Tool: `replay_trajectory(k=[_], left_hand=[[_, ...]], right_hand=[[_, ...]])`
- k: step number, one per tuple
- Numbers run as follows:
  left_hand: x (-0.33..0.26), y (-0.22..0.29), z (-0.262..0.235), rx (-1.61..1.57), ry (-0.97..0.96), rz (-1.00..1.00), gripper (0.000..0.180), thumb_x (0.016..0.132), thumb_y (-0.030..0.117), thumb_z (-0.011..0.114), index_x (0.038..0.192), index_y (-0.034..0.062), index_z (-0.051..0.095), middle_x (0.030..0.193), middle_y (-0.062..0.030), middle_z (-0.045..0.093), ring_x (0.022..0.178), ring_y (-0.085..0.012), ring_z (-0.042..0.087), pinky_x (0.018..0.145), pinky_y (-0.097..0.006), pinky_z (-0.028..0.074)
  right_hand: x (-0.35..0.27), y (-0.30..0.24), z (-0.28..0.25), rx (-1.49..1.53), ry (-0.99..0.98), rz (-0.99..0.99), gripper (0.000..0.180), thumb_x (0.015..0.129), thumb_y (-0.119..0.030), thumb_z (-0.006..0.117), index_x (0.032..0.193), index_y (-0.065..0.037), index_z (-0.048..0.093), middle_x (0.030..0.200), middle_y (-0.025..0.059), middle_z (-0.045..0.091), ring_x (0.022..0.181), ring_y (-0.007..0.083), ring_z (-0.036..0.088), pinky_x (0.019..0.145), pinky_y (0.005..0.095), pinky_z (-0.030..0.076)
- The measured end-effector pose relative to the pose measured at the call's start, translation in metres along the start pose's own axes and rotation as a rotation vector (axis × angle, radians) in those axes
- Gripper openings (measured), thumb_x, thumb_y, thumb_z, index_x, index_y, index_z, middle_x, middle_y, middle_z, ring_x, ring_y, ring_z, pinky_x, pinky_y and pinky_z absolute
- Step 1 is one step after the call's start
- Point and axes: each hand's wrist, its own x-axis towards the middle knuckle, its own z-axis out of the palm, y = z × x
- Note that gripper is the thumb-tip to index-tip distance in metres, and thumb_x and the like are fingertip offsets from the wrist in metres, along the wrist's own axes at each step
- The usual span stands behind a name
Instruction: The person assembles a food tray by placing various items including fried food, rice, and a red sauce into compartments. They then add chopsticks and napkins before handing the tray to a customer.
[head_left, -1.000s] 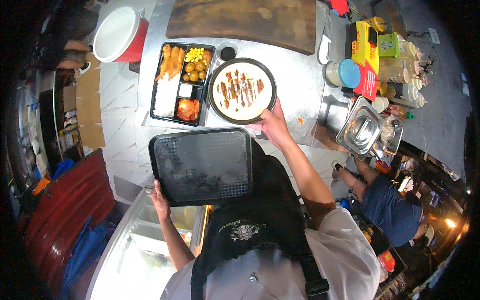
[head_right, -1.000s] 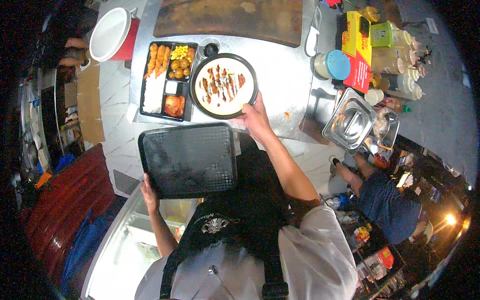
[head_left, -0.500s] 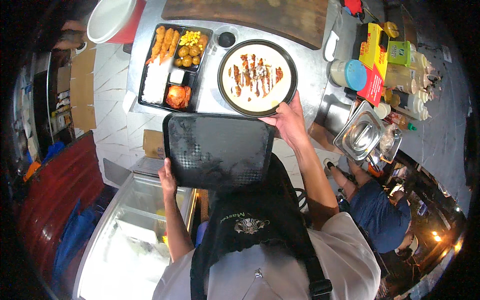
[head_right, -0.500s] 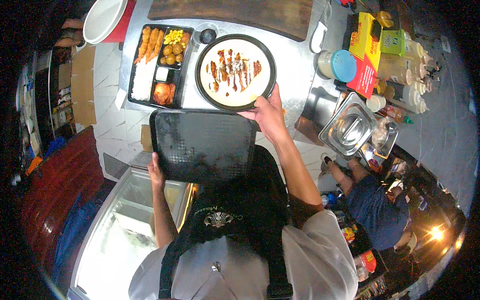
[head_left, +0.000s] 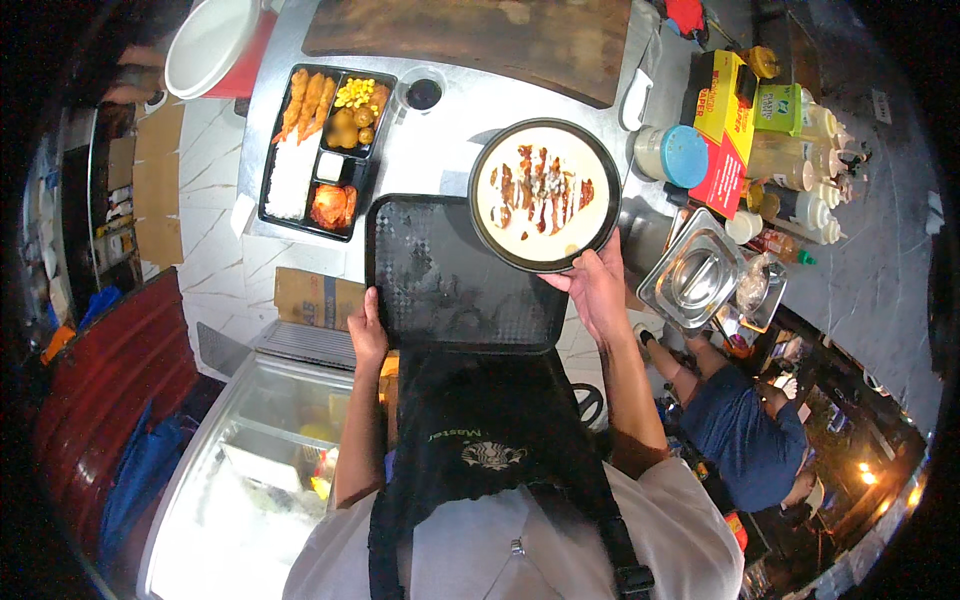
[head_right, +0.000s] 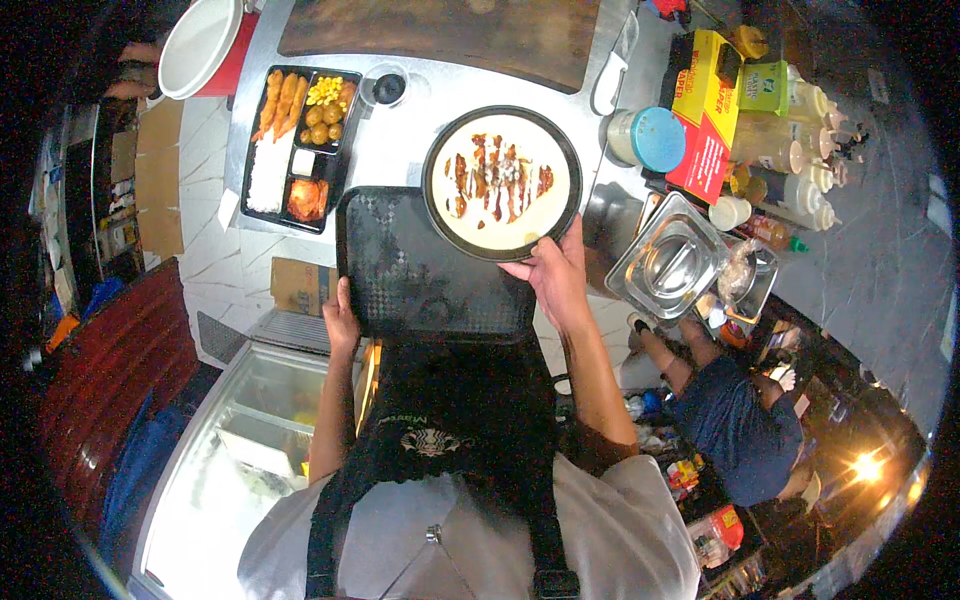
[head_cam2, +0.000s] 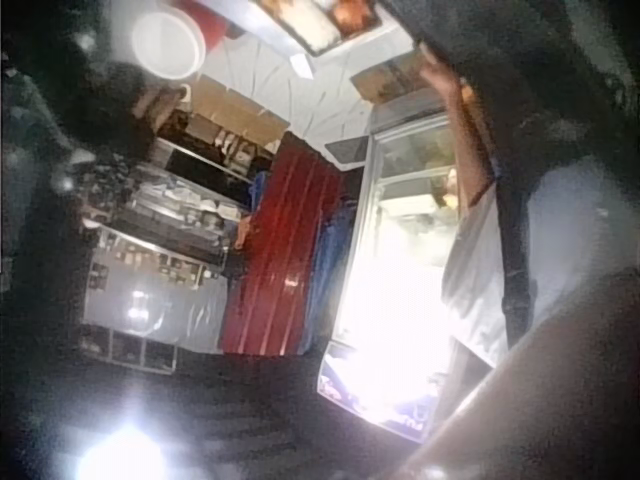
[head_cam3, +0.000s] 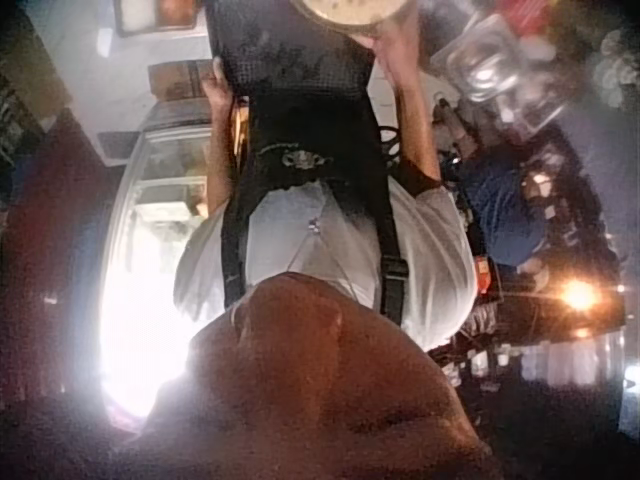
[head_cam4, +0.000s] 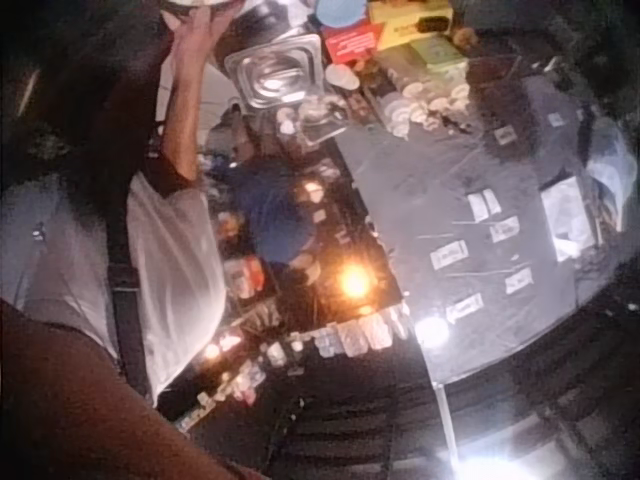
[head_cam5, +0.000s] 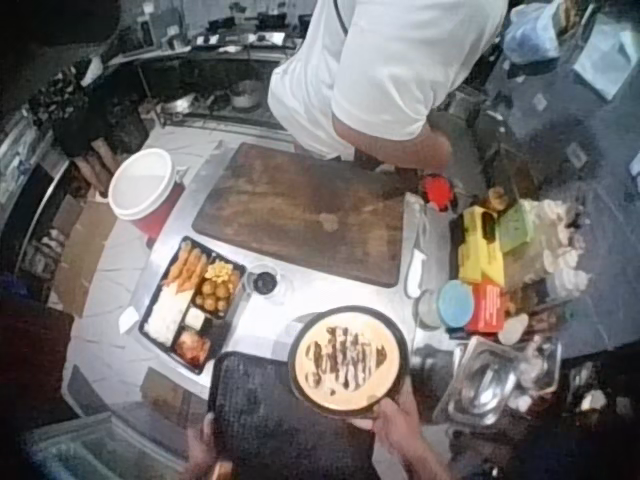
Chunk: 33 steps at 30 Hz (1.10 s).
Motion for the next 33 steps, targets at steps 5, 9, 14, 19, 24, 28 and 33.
replay_trajectory(k=[5, 9, 14, 19, 24, 28, 33], left_hand=[[0.014, 0.014, 0.019, 0.064, 0.013, -0.081, 0.061, 0.107, 0.044, 0.049, 0.076, -0.0088, 0.053, 0.064, -0.0015, 0.038, 0.065, -0.012, 0.035, 0.056, -0.036, 0.033], [0.025, 0.026, 0.028, 0.057, 0.029, -0.1, 0.065, 0.106, 0.048, 0.048, 0.074, -0.0084, 0.053, 0.063, -0.0031, 0.038, 0.066, -0.0131, 0.036, 0.057, -0.037, 0.034], [0.036, 0.03, 0.035, -0.004, 0.034, -0.042, 0.066, 0.106, 0.05, 0.048, 0.072, -0.0063, 0.049, 0.063, -0.0036, 0.039, 0.066, -0.0135, 0.036, 0.059, -0.036, 0.035], [0.047, 0.038, 0.038, 0.021, 0.057, -0.078, 0.067, 0.105, 0.05, 0.05, 0.068, -0.0061, 0.045, 0.062, -0.0043, 0.039, 0.067, -0.0131, 0.035, 0.059, -0.036, 0.035], [0.052, 0.034, 0.039, 0.045, 0.145, -0.132, 0.073, 0.099, 0.058, 0.056, 0.065, -0.0068, 0.046, 0.06, -0.0054, 0.041, 0.064, -0.0153, 0.037, 0.06, -0.037, 0.036], [0.054, 0.041, 0.05, -0.074, 0.239, -0.193, 0.078, 0.092, 0.065, 0.059, 0.065, -0.0074, 0.053, 0.059, -0.0075, 0.046, 0.064, -0.0183, 0.04, 0.063, -0.038, 0.039], [0.05, 0.048, 0.059, -0.148, 0.267, -0.31, 0.08, 0.087, 0.071, 0.062, 0.081, -0.0089, 0.064, 0.074, -0.01, 0.059, 0.072, -0.0214, 0.049, 0.072, -0.039, 0.043]], right_hand=[[-0.007, 0.005, -0.009, 0.028, 0.035, 0.033, 0.061, 0.093, 0.001, 0.039, 0.15, -0.014, 0.023, 0.142, 0.0192, 0.049, 0.121, 0.0359, 0.062, 0.093, 0.0538, 0.059], [-0.007, 0.015, -0.016, 0.058, 0.045, 0.036, 0.061, 0.094, 0.001, 0.039, 0.15, -0.015, 0.023, 0.141, 0.019, 0.051, 0.119, 0.0353, 0.063, 0.093, 0.0539, 0.059], [0.004, 0.03, -0.025, 0.053, 0.063, 0.021, 0.063, 0.093, 0.001, 0.039, 0.151, -0.016, 0.021, 0.141, 0.0192, 0.051, 0.115, 0.0367, 0.065, 0.094, 0.0535, 0.058], [0.014, 0.033, -0.027, 0.082, 0.025, 0.004, 0.065, 0.092, 0.001, 0.039, 0.152, -0.016, 0.02, 0.141, 0.0202, 0.05, 0.116, 0.0376, 0.065, 0.094, 0.0531, 0.058], [0.022, 0.035, -0.027, 0.118, 0.029, -0.016, 0.067, 0.091, 0.002, 0.039, 0.152, -0.016, 0.018, 0.142, 0.0208, 0.049, 0.116, 0.0383, 0.064, 0.094, 0.0527, 0.058], [0.025, 0.036, -0.028, 0.159, 0.039, -0.027, 0.067, 0.091, -0.001, 0.041, 0.153, -0.017, 0.018, 0.142, 0.0204, 0.049, 0.116, 0.04, 0.064, 0.097, 0.0539, 0.056], [0.031, 0.04, -0.036, 0.197, 0.014, -0.004, 0.063, 0.092, -0.005, 0.044, 0.15, -0.014, 0.023, 0.143, 0.0195, 0.048, 0.12, 0.0416, 0.061, 0.102, 0.0564, 0.052]])
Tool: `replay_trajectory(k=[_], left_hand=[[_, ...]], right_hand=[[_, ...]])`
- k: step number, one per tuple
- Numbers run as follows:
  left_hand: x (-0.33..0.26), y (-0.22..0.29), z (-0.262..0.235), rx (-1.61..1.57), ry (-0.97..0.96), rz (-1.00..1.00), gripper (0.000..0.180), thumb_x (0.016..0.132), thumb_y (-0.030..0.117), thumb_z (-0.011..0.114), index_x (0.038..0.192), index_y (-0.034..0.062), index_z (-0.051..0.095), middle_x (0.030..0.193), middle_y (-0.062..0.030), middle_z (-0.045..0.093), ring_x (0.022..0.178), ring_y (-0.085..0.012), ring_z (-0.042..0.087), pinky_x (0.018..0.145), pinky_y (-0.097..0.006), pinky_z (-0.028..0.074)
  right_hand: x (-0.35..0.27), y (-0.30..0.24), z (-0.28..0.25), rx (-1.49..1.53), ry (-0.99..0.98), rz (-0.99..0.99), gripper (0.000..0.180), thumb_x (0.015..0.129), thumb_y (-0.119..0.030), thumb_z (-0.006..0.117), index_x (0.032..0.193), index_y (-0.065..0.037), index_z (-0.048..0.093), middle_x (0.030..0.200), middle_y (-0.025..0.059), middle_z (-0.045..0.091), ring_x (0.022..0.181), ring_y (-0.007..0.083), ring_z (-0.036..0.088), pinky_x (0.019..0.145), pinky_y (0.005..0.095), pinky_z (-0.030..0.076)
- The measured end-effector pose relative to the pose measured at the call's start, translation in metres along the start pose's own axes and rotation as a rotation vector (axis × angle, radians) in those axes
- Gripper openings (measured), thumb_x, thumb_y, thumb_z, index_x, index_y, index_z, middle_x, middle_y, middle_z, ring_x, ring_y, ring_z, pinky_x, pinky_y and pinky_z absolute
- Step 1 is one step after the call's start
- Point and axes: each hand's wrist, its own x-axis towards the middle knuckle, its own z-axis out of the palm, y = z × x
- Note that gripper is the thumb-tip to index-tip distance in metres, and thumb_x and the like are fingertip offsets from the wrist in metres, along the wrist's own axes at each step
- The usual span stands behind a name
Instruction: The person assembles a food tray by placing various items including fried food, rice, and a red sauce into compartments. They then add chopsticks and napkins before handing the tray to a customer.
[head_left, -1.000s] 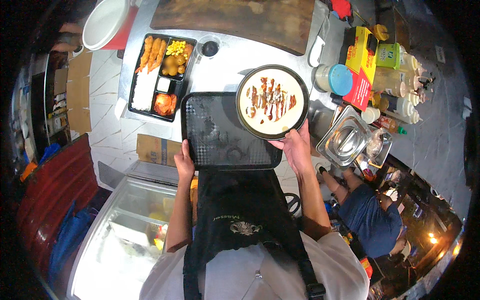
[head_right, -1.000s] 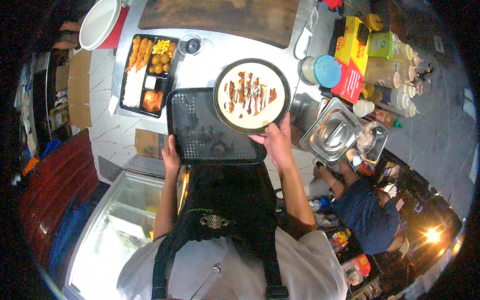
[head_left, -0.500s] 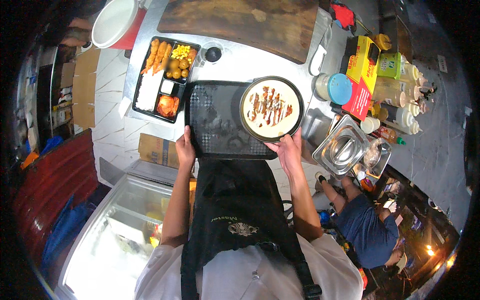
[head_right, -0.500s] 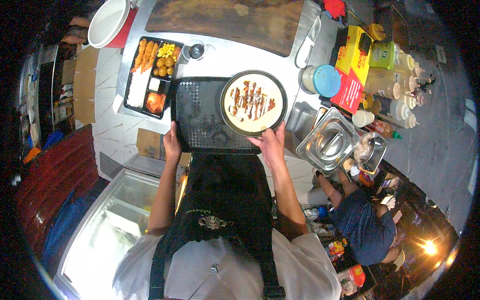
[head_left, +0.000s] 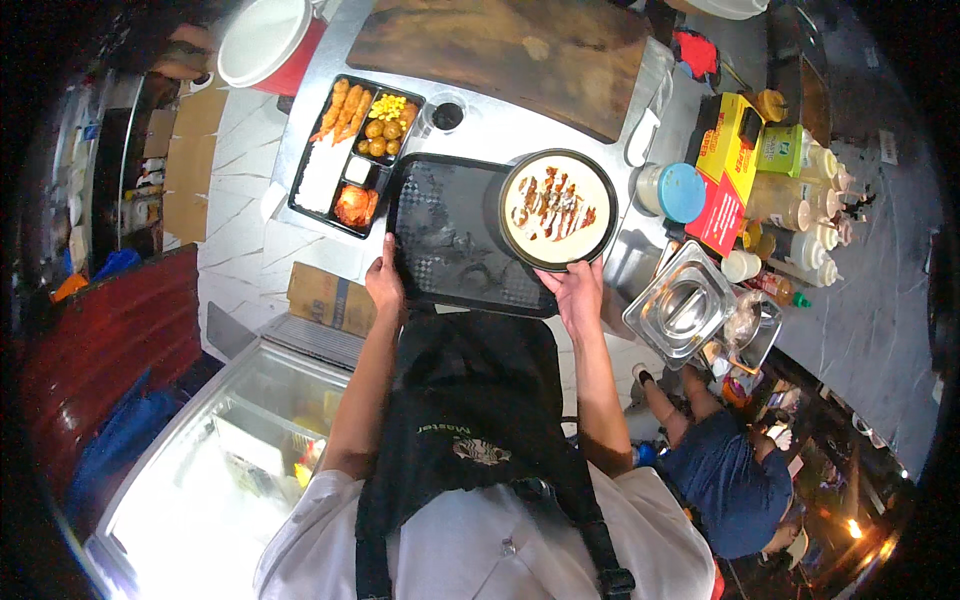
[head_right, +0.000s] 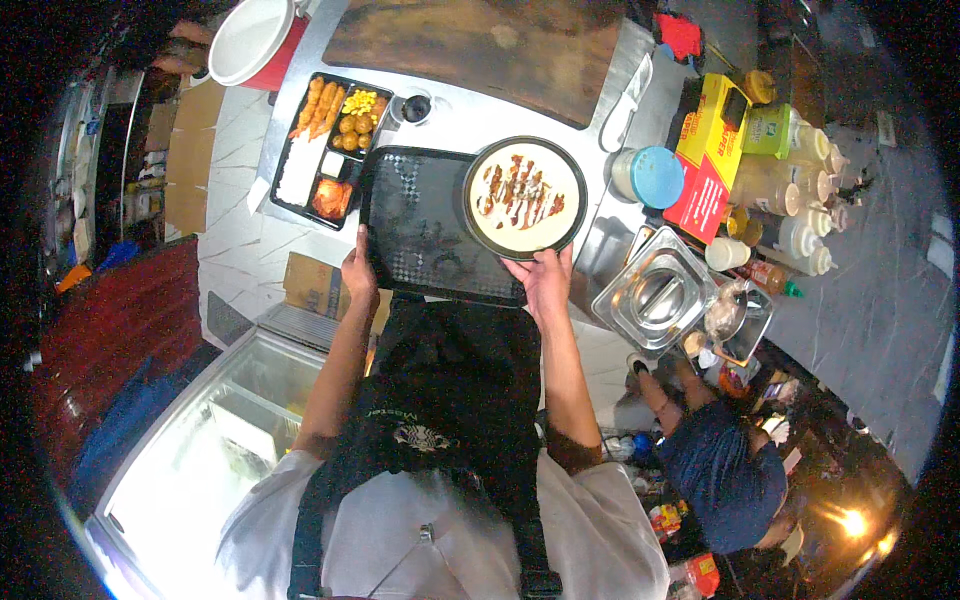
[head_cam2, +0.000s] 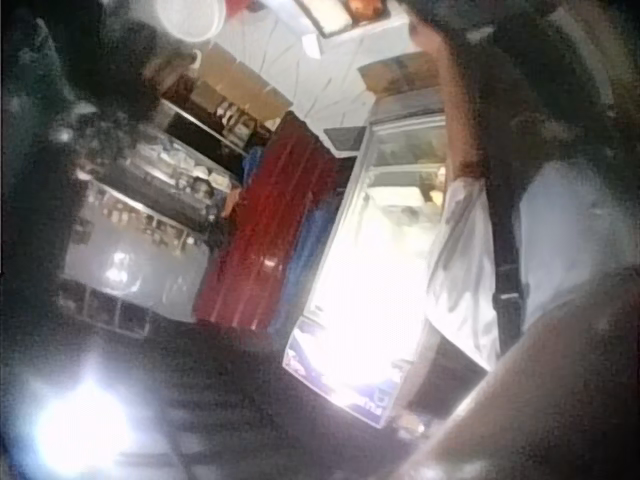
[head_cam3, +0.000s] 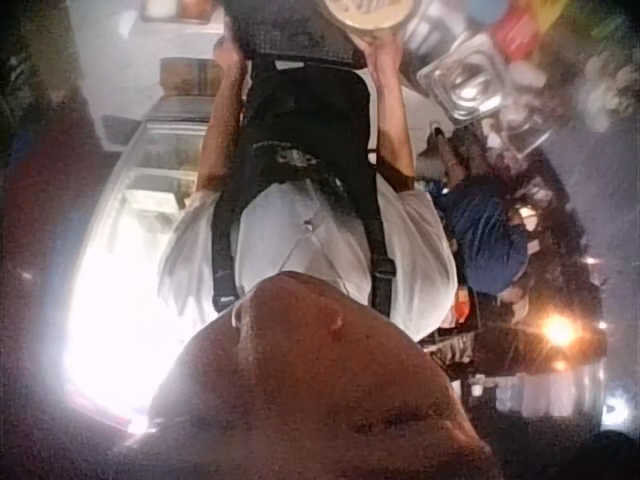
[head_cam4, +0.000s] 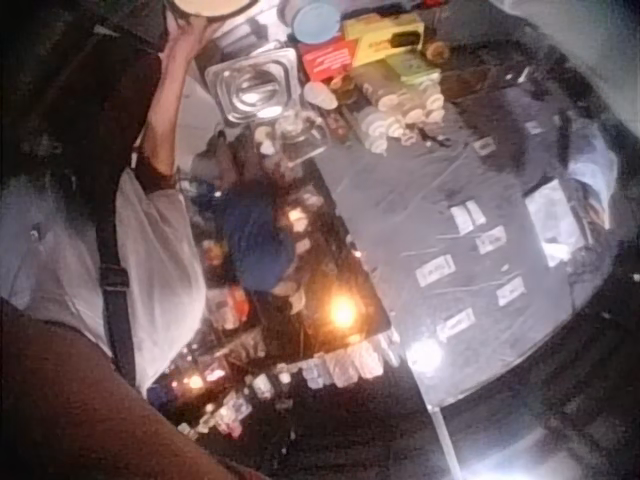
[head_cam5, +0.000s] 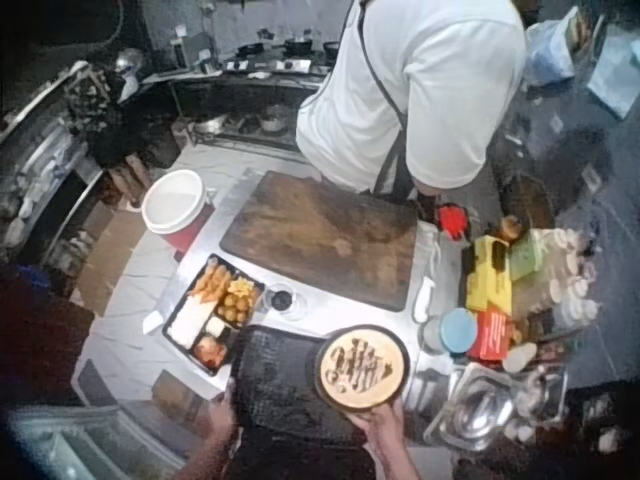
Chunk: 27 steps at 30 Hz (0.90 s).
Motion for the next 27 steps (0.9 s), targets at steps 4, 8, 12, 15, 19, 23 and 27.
replay_trajectory(k=[4, 8, 12, 15, 19, 23, 27], left_hand=[[0.003, -0.004, -0.011, -0.003, -0.074, -0.07, 0.076, 0.087, 0.071, 0.063, 0.093, -0.0046, 0.063, 0.078, -0.0083, 0.056, 0.075, -0.019, 0.053, 0.075, -0.033, 0.045], [0.008, -0.017, -0.037, -0.12, -0.221, -0.059, 0.07, 0.091, 0.068, 0.06, 0.103, -0.0011, 0.057, 0.087, -0.0084, 0.056, 0.074, -0.0162, 0.057, 0.064, -0.031, 0.05], [0.001, -0.011, -0.076, -0.209, -0.126, 0.066, 0.054, 0.095, 0.051, 0.066, 0.113, 0.0005, 0.054, 0.096, -0.0092, 0.061, 0.075, -0.016, 0.064, 0.059, -0.032, 0.054], [0.021, 0.005, -0.106, -0.128, 0.027, 0.383, 0.038, 0.098, 0.035, 0.065, 0.112, 0.0003, 0.057, 0.094, -0.0098, 0.064, 0.075, -0.0149, 0.064, 0.057, -0.029, 0.053], [0.062, 0.066, -0.135, 0.012, 0.109, 0.659, 0.025, 0.101, 0.023, 0.062, 0.106, -0.0008, 0.064, 0.094, -0.0096, 0.067, 0.084, -0.0169, 0.065, 0.068, -0.031, 0.052], [0.119, 0.121, -0.136, 0.099, 0.046, 0.783, 0.026, 0.102, 0.021, 0.058, 0.112, -0.0016, 0.068, 0.102, -0.0166, 0.069, 0.091, -0.0252, 0.066, 0.081, -0.037, 0.051], [0.179, 0.142, -0.118, 0.175, -0.17, 0.874, 0.028, 0.103, 0.021, 0.056, 0.115, -0.0011, 0.069, 0.109, -0.0203, 0.069, 0.098, -0.0326, 0.067, 0.086, -0.04, 0.052]], right_hand=[[0.002, 0.007, -0.005, 0.098, -0.039, -0.016, 0.061, 0.09, -0.006, 0.046, 0.148, -0.011, 0.029, 0.143, 0.02, 0.049, 0.122, 0.0426, 0.059, 0.105, 0.0555, 0.05], [0.004, 0.027, -0.016, 0.166, -0.068, -0.08, 0.068, 0.089, -0.006, 0.048, 0.153, -0.013, 0.025, 0.143, 0.0185, 0.049, 0.121, 0.0404, 0.06, 0.108, 0.0556, 0.047], [-0.012, 0.042, -0.009, 0.081, 0.013, -0.157, 0.066, 0.092, -0.012, 0.052, 0.151, -0.01, 0.024, 0.133, 0.0207, 0.057, 0.121, 0.0398, 0.06, 0.111, 0.0541, 0.044], [-0.034, 0.061, -0.008, 0.058, 0.002, -0.132, 0.04, 0.096, -0.015, 0.052, 0.134, -0.003, 0.042, 0.115, 0.0225, 0.066, 0.109, 0.0364, 0.066, 0.103, 0.0498, 0.05], [-0.046, 0.097, 0.014, -0.107, 0.02, -0.029, 0.023, 0.1, -0.01, 0.045, 0.118, 0.002, 0.053, 0.104, 0.0209, 0.068, 0.09, 0.0317, 0.07, 0.083, 0.0412, 0.059], [-0.029, 0.13, 0.08, -0.446, -0.102, -0.105, 0.019, 0.102, -0.01, 0.051, 0.113, 0.004, 0.059, 0.098, 0.016, 0.069, 0.081, 0.0222, 0.071, 0.074, 0.0319, 0.059], [0.004, 0.139, 0.15, -0.835, -0.131, -0.179, 0.021, 0.099, -0.015, 0.061, 0.111, 0.002, 0.062, 0.092, 0.0131, 0.07, 0.078, 0.02, 0.07, 0.073, 0.0318, 0.057]])
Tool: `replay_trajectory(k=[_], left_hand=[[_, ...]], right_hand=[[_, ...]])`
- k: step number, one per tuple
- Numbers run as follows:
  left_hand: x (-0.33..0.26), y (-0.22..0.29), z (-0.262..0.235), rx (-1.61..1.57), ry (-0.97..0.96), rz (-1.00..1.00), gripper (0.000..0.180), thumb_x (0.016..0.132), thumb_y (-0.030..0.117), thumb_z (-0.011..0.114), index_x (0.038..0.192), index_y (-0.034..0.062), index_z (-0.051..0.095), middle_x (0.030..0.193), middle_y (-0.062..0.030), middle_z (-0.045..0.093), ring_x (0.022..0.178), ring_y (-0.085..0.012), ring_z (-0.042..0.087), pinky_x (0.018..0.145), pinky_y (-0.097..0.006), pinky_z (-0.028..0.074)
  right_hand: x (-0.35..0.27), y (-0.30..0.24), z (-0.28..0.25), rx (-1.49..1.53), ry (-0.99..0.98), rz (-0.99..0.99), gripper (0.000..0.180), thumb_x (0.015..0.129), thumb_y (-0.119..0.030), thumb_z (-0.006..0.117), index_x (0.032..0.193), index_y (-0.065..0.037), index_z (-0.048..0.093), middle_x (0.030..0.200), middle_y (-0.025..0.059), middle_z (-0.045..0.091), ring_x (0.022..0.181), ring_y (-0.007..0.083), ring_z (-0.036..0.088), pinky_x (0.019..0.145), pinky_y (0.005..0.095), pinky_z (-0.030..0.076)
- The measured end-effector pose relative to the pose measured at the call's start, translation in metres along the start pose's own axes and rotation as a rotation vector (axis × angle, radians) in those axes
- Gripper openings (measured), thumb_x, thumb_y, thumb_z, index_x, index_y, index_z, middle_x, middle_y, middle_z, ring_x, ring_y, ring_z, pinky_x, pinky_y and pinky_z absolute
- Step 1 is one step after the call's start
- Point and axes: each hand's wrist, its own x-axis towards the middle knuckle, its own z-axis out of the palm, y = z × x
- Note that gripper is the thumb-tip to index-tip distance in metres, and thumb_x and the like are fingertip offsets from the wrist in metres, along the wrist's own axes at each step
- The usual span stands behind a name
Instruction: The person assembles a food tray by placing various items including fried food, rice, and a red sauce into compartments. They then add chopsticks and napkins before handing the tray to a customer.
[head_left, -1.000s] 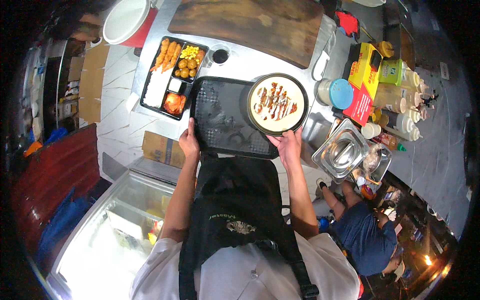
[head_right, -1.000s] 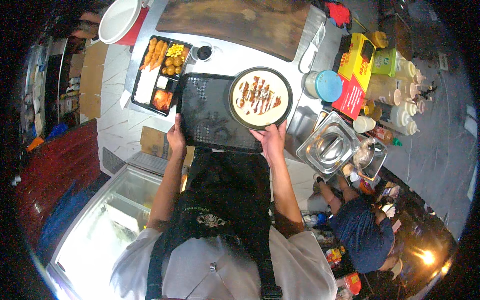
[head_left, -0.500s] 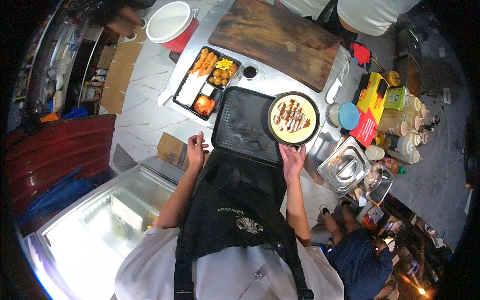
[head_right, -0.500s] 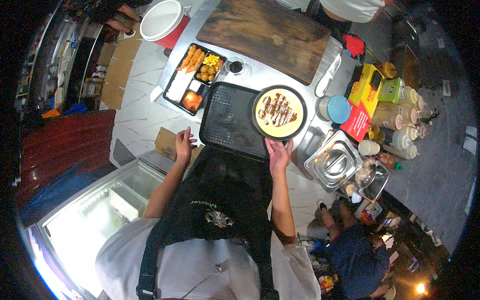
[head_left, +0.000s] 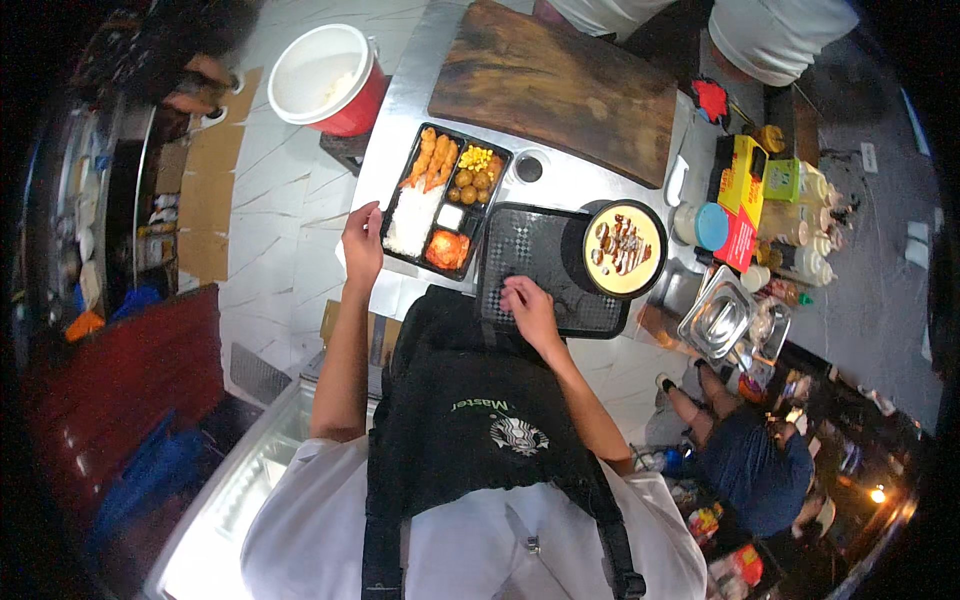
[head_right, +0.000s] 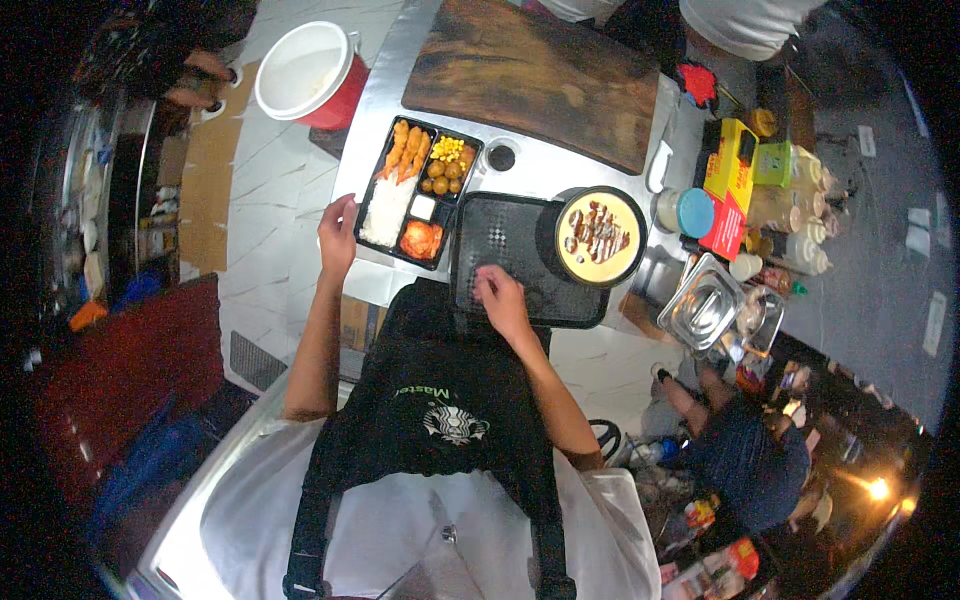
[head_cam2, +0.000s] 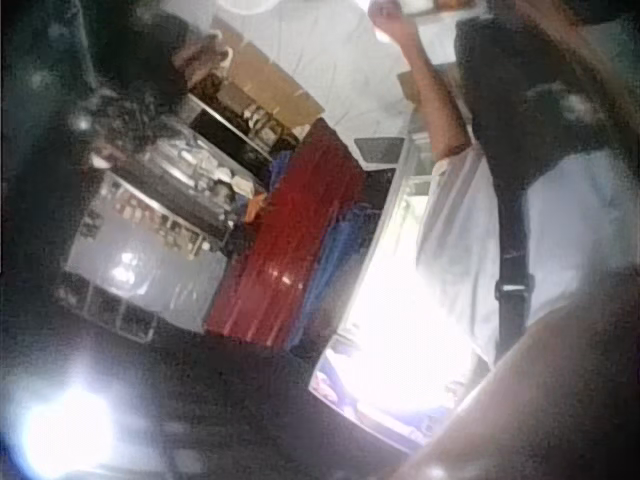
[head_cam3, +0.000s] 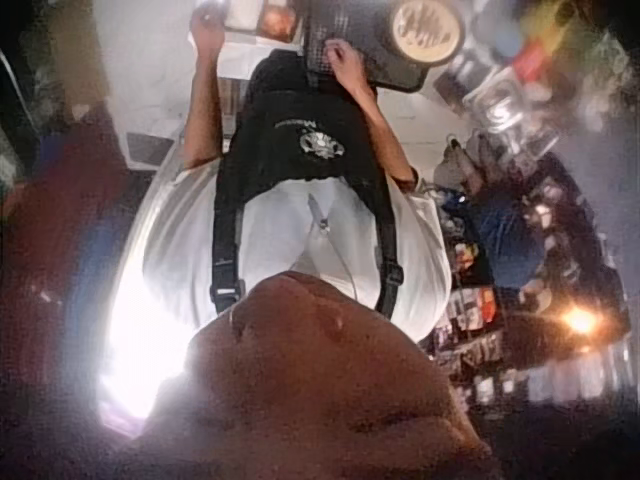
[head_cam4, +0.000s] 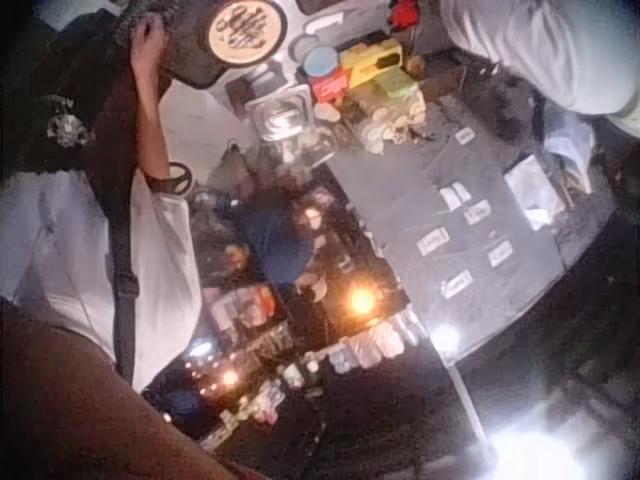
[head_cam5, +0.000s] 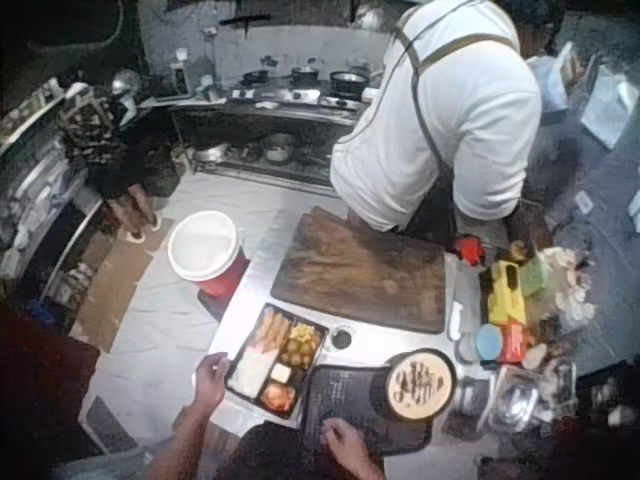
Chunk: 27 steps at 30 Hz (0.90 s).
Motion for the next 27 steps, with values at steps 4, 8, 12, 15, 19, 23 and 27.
replay_trajectory(k=[4, 8, 12, 15, 19, 23, 27], left_hand=[[0.031, -0.006, 0.008, 0.024, -0.197, 0.054, 0.031, 0.103, 0.022, 0.055, 0.115, -0.0035, 0.068, 0.106, -0.0251, 0.069, 0.098, -0.0382, 0.067, 0.088, -0.042, 0.052], [0.036, -0.004, 0.017, 0.037, -0.267, 0.075, 0.033, 0.104, 0.022, 0.053, 0.112, -0.0071, 0.067, 0.102, -0.0262, 0.069, 0.094, -0.0412, 0.066, 0.086, -0.045, 0.051], [0.039, -0.003, 0.017, 0.094, -0.283, 0.137, 0.03, 0.104, 0.017, 0.051, 0.107, -0.0079, 0.066, 0.098, -0.0254, 0.067, 0.092, -0.0439, 0.063, 0.084, -0.047, 0.05], [0.036, 0.0, 0.022, 0.098, -0.221, 0.19, 0.027, 0.104, 0.014, 0.049, 0.106, -0.0074, 0.066, 0.097, -0.0251, 0.065, 0.091, -0.0436, 0.061, 0.083, -0.047, 0.049], [0.034, 0.004, 0.022, 0.097, -0.208, 0.166, 0.026, 0.104, 0.012, 0.049, 0.106, -0.0074, 0.067, 0.096, -0.0246, 0.065, 0.089, -0.0421, 0.062, 0.082, -0.046, 0.049], [0.036, 0.002, 0.021, 0.003, -0.21, 0.122, 0.025, 0.102, 0.011, 0.052, 0.105, -0.0069, 0.068, 0.094, -0.0221, 0.065, 0.087, -0.0392, 0.063, 0.08, -0.044, 0.049], [0.038, -0.003, 0.017, -0.044, -0.231, 0.097, 0.024, 0.101, 0.012, 0.054, 0.107, -0.0059, 0.069, 0.092, -0.0191, 0.066, 0.084, -0.0352, 0.063, 0.079, -0.042, 0.05]], right_hand=[[0.027, -0.013, 0.034, -0.215, 0.065, 0.034, 0.031, 0.09, -0.02, 0.073, 0.112, 0.0, 0.063, 0.09, 0.0172, 0.071, 0.081, 0.03, 0.07, 0.075, 0.0404, 0.056], [0.031, -0.02, 0.051, -0.414, 0.118, 0.029, 0.033, 0.084, -0.017, 0.075, 0.109, 0.001, 0.066, 0.091, 0.019, 0.072, 0.086, 0.0358, 0.07, 0.078, 0.0429, 0.056], [0.035, -0.03, 0.06, -0.426, 0.193, 0.079, 0.033, 0.079, -0.016, 0.076, 0.105, 0.003, 0.069, 0.09, 0.0208, 0.072, 0.088, 0.0368, 0.071, 0.08, 0.0429, 0.056], [0.039, -0.036, 0.065, -0.443, 0.258, 0.055, 0.031, 0.078, -0.013, 0.077, 0.102, 0.005, 0.069, 0.085, 0.019, 0.072, 0.078, 0.0298, 0.072, 0.074, 0.038, 0.057], [0.047, -0.039, 0.069, -0.454, 0.328, -0.001, 0.03, 0.078, -0.011, 0.077, 0.102, 0.006, 0.07, 0.082, 0.0177, 0.072, 0.074, 0.0258, 0.072, 0.07, 0.0358, 0.057], [0.056, -0.045, 0.061, -0.398, 0.282, 0.066, 0.037, 0.077, -0.013, 0.077, 0.109, 0.005, 0.068, 0.089, 0.0204, 0.073, 0.082, 0.0334, 0.073, 0.076, 0.0394, 0.058], [0.064, -0.049, 0.058, -0.256, 0.329, -0.041, 0.034, 0.082, -0.011, 0.073, 0.112, 0.004, 0.067, 0.088, 0.0201, 0.072, 0.084, 0.0335, 0.072, 0.078, 0.0393, 0.057]])
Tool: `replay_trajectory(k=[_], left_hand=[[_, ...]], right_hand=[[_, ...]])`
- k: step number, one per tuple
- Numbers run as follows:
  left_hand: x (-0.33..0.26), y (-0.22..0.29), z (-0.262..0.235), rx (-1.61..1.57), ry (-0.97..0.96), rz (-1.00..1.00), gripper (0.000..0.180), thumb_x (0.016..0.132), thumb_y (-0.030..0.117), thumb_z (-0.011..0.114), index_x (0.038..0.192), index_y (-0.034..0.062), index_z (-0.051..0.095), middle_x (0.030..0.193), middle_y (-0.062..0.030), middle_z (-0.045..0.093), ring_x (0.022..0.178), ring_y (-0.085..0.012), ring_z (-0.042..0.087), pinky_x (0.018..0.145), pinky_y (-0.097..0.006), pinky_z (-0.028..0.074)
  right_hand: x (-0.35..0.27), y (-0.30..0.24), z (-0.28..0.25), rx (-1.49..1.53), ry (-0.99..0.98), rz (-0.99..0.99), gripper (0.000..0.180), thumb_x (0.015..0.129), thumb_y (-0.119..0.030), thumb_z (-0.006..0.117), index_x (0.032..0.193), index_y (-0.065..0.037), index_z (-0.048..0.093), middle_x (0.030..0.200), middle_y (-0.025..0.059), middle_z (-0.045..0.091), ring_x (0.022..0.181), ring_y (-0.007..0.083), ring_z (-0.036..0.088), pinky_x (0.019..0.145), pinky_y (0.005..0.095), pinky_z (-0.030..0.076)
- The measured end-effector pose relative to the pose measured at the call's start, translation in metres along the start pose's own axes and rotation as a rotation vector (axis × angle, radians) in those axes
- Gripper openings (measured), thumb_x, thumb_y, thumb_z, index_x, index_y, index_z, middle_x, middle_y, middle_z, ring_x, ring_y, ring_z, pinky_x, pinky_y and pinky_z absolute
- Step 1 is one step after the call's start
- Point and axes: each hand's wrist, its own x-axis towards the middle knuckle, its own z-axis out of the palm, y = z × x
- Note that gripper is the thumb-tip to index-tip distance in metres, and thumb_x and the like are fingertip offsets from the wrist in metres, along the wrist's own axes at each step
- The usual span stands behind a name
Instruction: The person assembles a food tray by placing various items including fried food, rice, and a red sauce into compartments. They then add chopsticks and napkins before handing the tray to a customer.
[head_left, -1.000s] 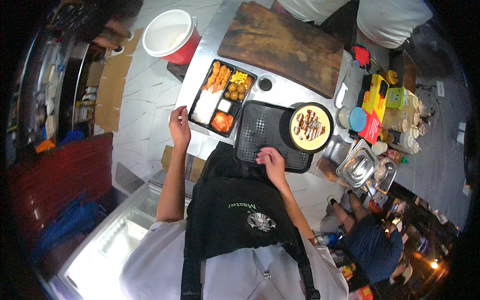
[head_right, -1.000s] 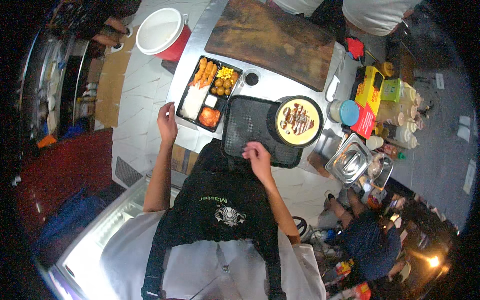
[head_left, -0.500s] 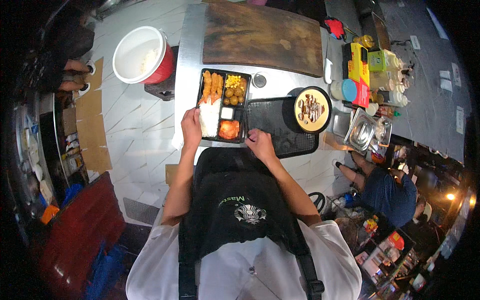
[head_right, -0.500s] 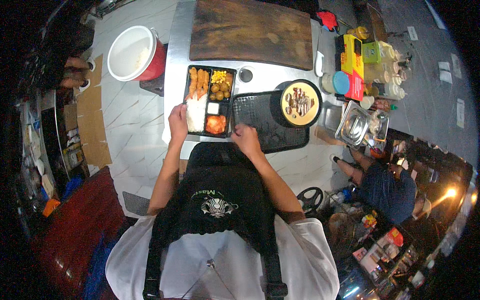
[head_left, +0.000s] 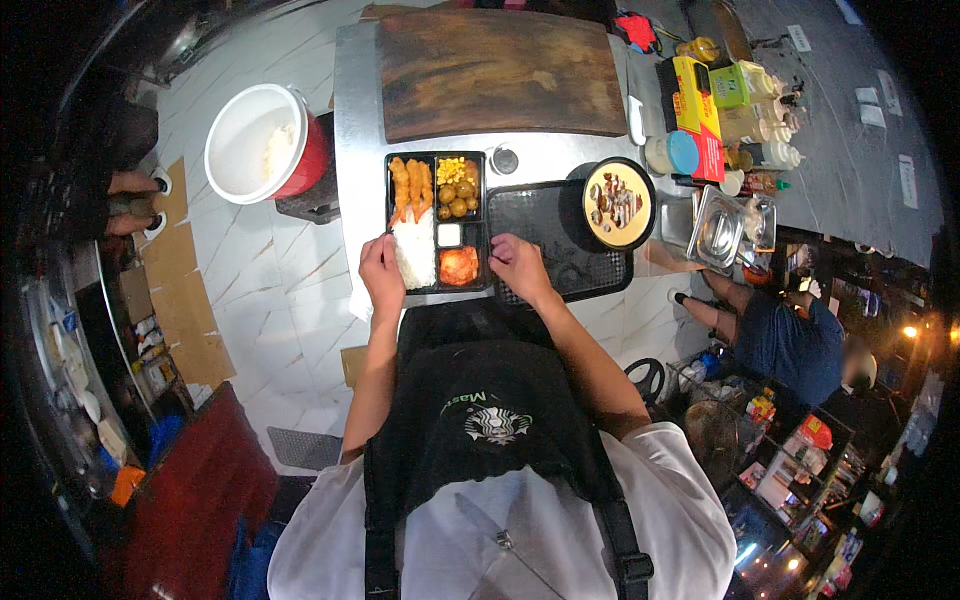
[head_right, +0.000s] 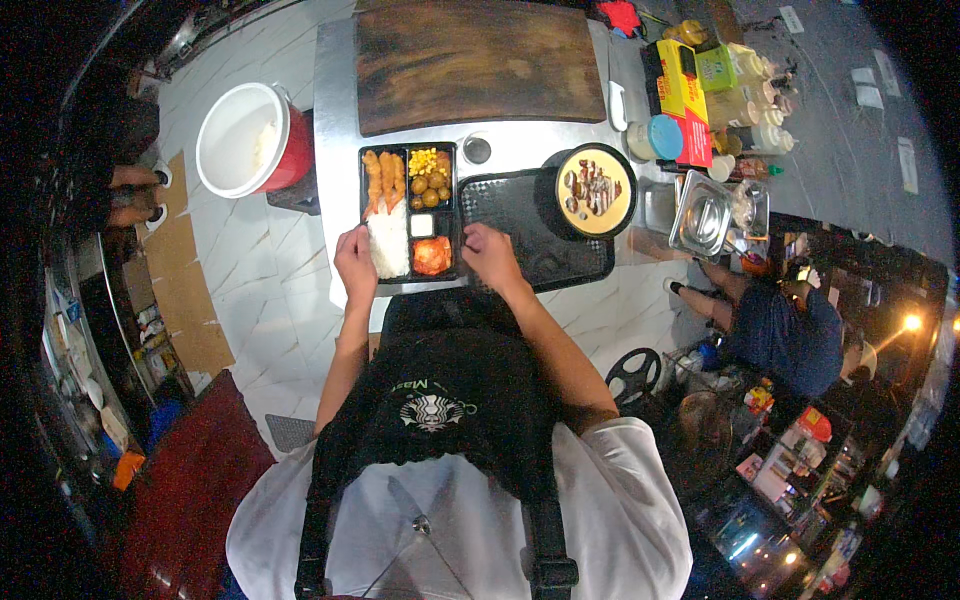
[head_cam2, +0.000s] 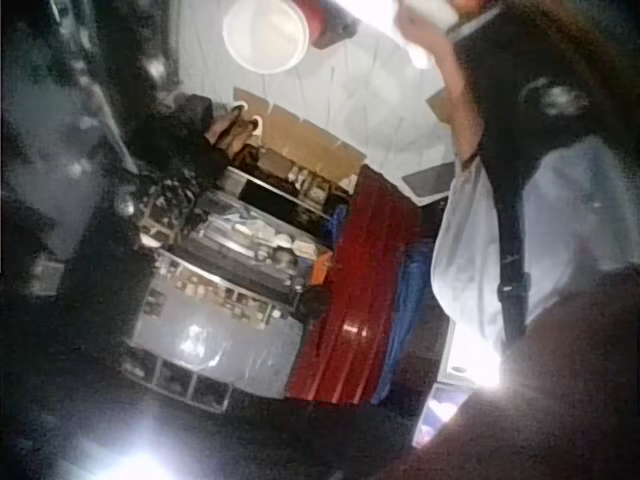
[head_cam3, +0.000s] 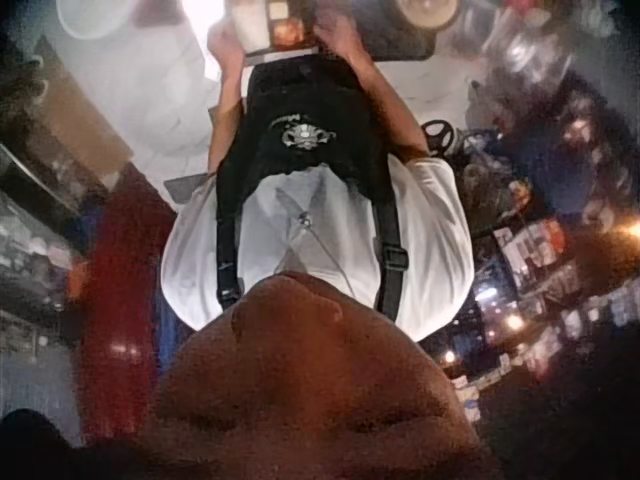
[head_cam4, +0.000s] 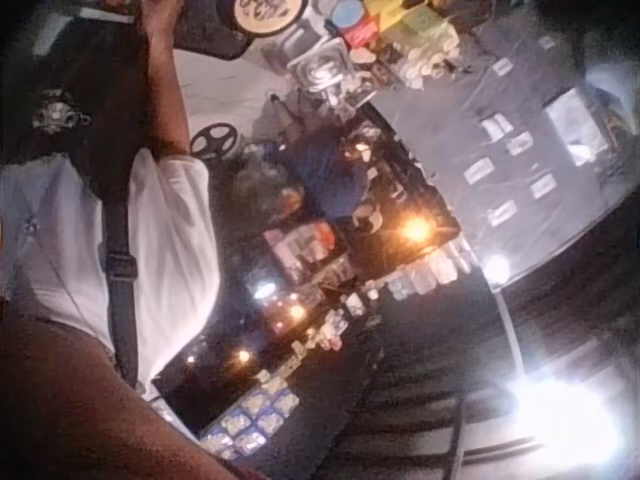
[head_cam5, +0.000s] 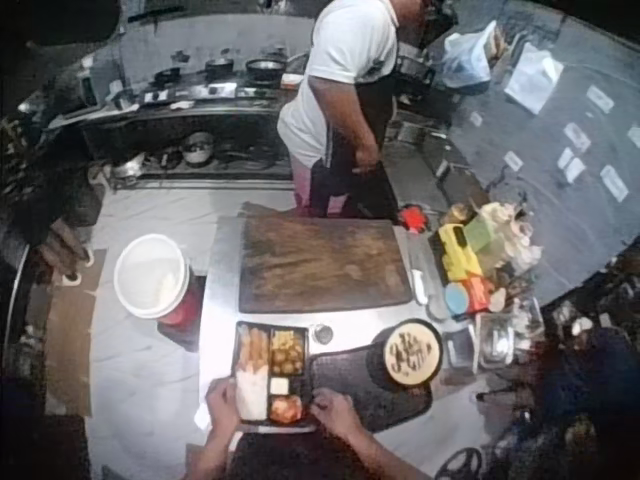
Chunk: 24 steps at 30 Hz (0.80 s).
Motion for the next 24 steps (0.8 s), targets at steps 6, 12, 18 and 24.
replay_trajectory(k=[6, 12, 18, 24], left_hand=[[0.001, 0.009, 0.0, 0.01, -0.026, 0.01, 0.026, 0.102, 0.013, 0.054, 0.112, -0.0068, 0.067, 0.095, -0.0189, 0.063, 0.089, -0.0316, 0.062, 0.081, -0.039, 0.049], [-0.007, 0.006, 0.001, -0.01, 0.015, 0.021, 0.027, 0.103, 0.014, 0.053, 0.112, -0.0082, 0.067, 0.098, -0.0175, 0.064, 0.09, -0.0295, 0.062, 0.084, -0.037, 0.049], [-0.016, 0.017, -0.006, 0.004, 0.033, -0.034, 0.029, 0.105, 0.016, 0.052, 0.108, -0.0089, 0.066, 0.096, -0.015, 0.063, 0.089, -0.0253, 0.06, 0.084, -0.035, 0.048], [-0.046, 0.06, -0.018, -0.005, 0.034, -0.055, 0.027, 0.104, 0.013, 0.054, 0.113, -0.0095, 0.066, 0.098, -0.016, 0.064, 0.09, -0.0259, 0.06, 0.084, -0.034, 0.048]], right_hand=[[0.028, -0.007, 0.006, 0.019, 0.031, -0.012, 0.028, 0.093, -0.017, 0.064, 0.112, 0.003, 0.068, 0.095, 0.0227, 0.071, 0.091, 0.0406, 0.069, 0.082, 0.0427, 0.054], [0.043, -0.02, 0.004, -0.036, -0.053, 0.053, 0.028, 0.095, -0.023, 0.063, 0.103, 0.004, 0.069, 0.098, 0.0252, 0.07, 0.091, 0.0448, 0.067, 0.082, 0.0475, 0.053], [0.039, -0.027, -0.007, -0.058, -0.087, -0.038, 0.025, 0.094, -0.02, 0.064, 0.096, 0.004, 0.068, 0.095, 0.0251, 0.07, 0.086, 0.0457, 0.066, 0.079, 0.0489, 0.053], [0.014, -0.045, -0.043, 0.001, -0.151, 0.022, 0.023, 0.094, -0.019, 0.065, 0.097, 0.004, 0.068, 0.094, 0.0253, 0.07, 0.089, 0.0452, 0.067, 0.079, 0.0478, 0.053]])
